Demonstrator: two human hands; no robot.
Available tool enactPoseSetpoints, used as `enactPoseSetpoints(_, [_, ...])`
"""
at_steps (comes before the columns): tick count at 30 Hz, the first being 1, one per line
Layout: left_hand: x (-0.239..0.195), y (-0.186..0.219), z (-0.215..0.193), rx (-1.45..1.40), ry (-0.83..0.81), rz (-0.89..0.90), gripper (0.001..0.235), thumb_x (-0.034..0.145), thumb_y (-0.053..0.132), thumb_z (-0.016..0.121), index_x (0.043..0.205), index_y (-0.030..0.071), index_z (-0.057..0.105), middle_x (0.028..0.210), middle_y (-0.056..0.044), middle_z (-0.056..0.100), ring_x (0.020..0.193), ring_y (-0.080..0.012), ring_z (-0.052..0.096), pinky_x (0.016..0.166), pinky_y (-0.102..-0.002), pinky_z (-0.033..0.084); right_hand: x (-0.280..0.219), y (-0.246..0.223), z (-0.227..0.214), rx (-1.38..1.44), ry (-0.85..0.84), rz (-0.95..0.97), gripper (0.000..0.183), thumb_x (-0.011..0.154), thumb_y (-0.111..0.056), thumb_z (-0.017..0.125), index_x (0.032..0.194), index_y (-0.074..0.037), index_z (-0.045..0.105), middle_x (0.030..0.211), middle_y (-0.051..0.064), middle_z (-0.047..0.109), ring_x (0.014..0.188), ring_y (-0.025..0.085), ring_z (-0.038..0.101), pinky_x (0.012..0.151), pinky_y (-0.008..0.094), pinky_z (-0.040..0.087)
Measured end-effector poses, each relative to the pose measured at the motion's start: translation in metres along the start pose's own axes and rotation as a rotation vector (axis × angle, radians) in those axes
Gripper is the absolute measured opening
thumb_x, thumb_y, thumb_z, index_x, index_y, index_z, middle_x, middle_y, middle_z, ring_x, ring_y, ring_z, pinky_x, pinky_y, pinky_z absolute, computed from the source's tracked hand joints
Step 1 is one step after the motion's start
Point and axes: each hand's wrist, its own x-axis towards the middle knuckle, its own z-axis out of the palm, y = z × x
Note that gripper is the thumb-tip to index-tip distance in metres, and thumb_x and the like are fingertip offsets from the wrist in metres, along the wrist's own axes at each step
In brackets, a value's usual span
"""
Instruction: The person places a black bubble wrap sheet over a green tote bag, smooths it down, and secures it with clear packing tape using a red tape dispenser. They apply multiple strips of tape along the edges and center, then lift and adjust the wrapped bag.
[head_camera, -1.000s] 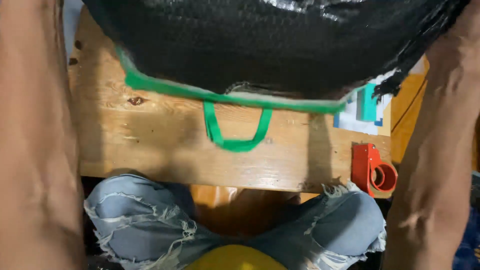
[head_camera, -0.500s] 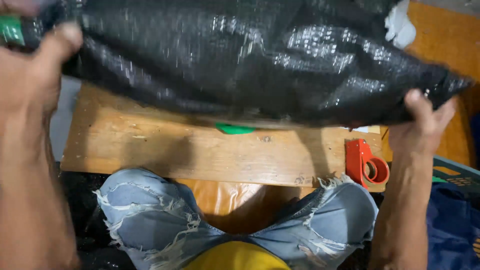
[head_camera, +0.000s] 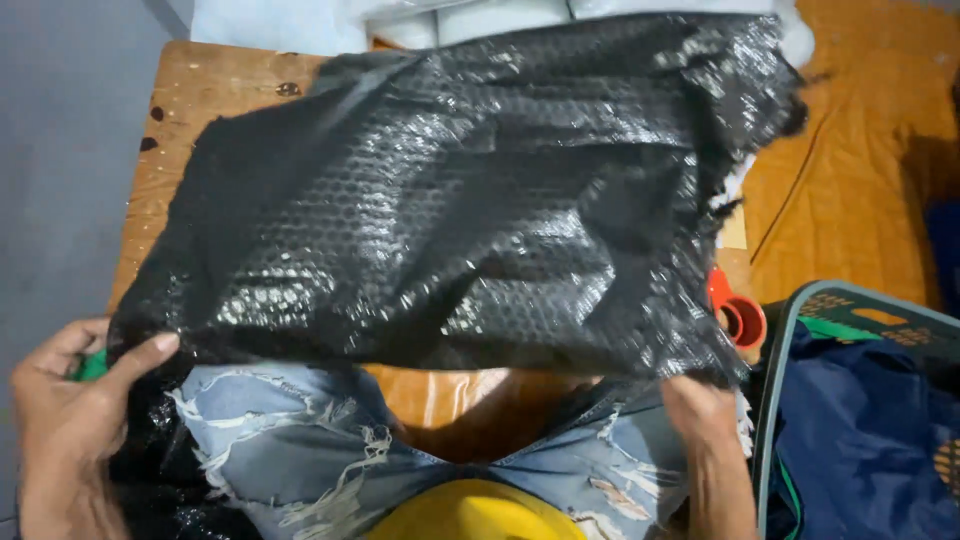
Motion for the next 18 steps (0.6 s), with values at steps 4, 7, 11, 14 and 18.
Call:
enactPoseSetpoints(4, [0.041, -0.013, 0.019, -0.008, -0.026, 0.073, 0.032, 0.086, 0.015, 0.089, 0.109, 0.010, 0.067, 0.104, 0.000, 0.068, 0.088, -0.0094, 0.060, 0.076, -0.024, 0.052, 0.042, -0.009, 0.021, -0.208, 0.007, 0.074, 0.054, 0.072, 0.013, 0.061, 0.120, -0.009, 0.051, 0.115, 0.010, 0.055, 0.106, 0.025, 0.055, 0.096, 0.038, 0.042])
enactPoseSetpoints(7, [0.047, 0.009, 0.032, 0.038, -0.084, 0.058, 0.030, 0.086, 0.016, 0.088, 0.108, 0.014, 0.068, 0.105, 0.002, 0.068, 0.093, -0.0075, 0.060, 0.083, -0.022, 0.048, 0.064, -0.027, 0.061, -0.514, 0.001, 0.211, 0.027, 0.074, 0.000, 0.071, 0.085, -0.014, 0.050, 0.073, 0.002, 0.052, 0.064, 0.017, 0.055, 0.053, 0.030, 0.046])
enactPoseSetpoints(11, [0.043, 0.032, 0.035, 0.046, -0.278, 0.001, 0.041, 0.086, 0.004, 0.079, 0.121, 0.007, 0.059, 0.117, -0.008, 0.071, 0.106, -0.0153, 0.063, 0.098, -0.030, 0.050, 0.063, -0.078, 0.113, -1.033, 0.120, 0.430, 0.086, 0.066, -0.019, 0.079, 0.146, -0.018, 0.048, 0.124, 0.011, 0.063, 0.099, 0.026, 0.063, 0.080, 0.040, 0.050])
enactPoseSetpoints(14, [0.049, 0.016, 0.027, 0.108, -0.399, -0.060, 0.048, 0.080, 0.000, 0.079, 0.125, 0.004, 0.060, 0.123, -0.008, 0.068, 0.112, -0.0162, 0.060, 0.104, -0.029, 0.043, 0.070, -0.091, 0.085, -1.125, -0.304, 0.379, 0.109, 0.057, -0.027, 0.085, 0.154, -0.014, 0.037, 0.149, 0.010, 0.039, 0.133, 0.025, 0.038, 0.113, 0.044, 0.027])
enactPoseSetpoints(18, [0.039, 0.045, 0.020, 0.112, -0.558, -0.152, 0.050, 0.074, -0.010, 0.083, 0.121, 0.000, 0.069, 0.101, -0.014, 0.074, 0.091, -0.0220, 0.065, 0.080, -0.035, 0.052, 0.081, -0.108, 0.071, -0.739, -0.851, 0.244, 0.112, 0.063, -0.042, 0.083, 0.154, 0.000, 0.034, 0.163, 0.013, 0.033, 0.153, 0.024, 0.027, 0.126, 0.044, 0.020])
